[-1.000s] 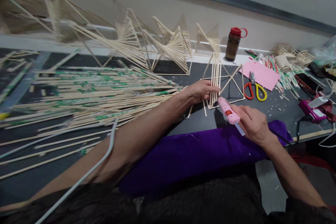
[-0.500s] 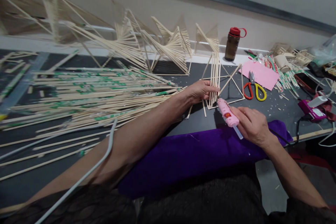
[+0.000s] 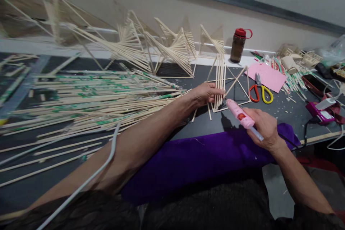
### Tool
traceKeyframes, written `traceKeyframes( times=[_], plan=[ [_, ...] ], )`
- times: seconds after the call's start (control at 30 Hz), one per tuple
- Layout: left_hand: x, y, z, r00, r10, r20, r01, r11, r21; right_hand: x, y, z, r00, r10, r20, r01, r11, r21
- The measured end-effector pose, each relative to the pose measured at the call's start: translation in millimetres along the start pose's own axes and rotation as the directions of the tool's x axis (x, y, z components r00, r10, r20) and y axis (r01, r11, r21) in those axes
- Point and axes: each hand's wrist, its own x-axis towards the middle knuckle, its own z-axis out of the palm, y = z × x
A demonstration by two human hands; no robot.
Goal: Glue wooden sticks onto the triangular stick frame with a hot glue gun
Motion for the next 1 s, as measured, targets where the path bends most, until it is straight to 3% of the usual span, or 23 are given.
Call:
traceKeyframes(
  times=[0.07, 0.13, 0.23, 0.4, 0.47, 0.6, 0.8, 1.0],
  plan=[
    [0, 0, -0.4, 1.000, -0.005, 0.000, 0.005, 1.000, -0.002, -3, 2, 1, 0.987, 0.129, -0.092, -0.122, 0.990, 0.076],
    [0, 1, -0.7, 1.000, -0.009, 0.003, 0.009, 1.000, -0.008, -6, 4, 4, 0.934, 0.310, -0.176, -0.275, 0.941, 0.197],
    [0, 1, -1.6, 1.000, -0.019, 0.001, 0.019, 1.000, -0.014, -3, 8, 7, 0.787, 0.588, -0.189, -0.459, 0.762, 0.457],
    [3, -2, -6.8, 1.000, -0.004, -0.005, 0.004, 1.000, -0.004, 26, 25, -6, 0.510, 0.839, -0.189, -0.416, 0.433, 0.800],
    [5, -3, -8.6, 1.000, -0.004, 0.002, 0.004, 1.000, -0.002, 37, 43, -16, 0.427, 0.888, -0.170, -0.397, 0.353, 0.847],
    [4, -2, -8.9, 1.000, 0.006, 0.006, -0.006, 1.000, -0.015, 45, 91, -28, 0.342, 0.932, -0.117, -0.420, 0.263, 0.868],
    [3, 0, -8.0, 0.999, -0.034, -0.019, 0.034, 0.999, -0.004, 42, 151, -11, 0.115, 0.993, 0.009, -0.607, 0.064, 0.792],
    [2, 1, -7.7, 0.999, -0.035, -0.030, 0.035, 0.999, -0.009, 44, 173, 6, 0.002, 0.999, 0.054, -0.702, -0.037, 0.712]
  ],
)
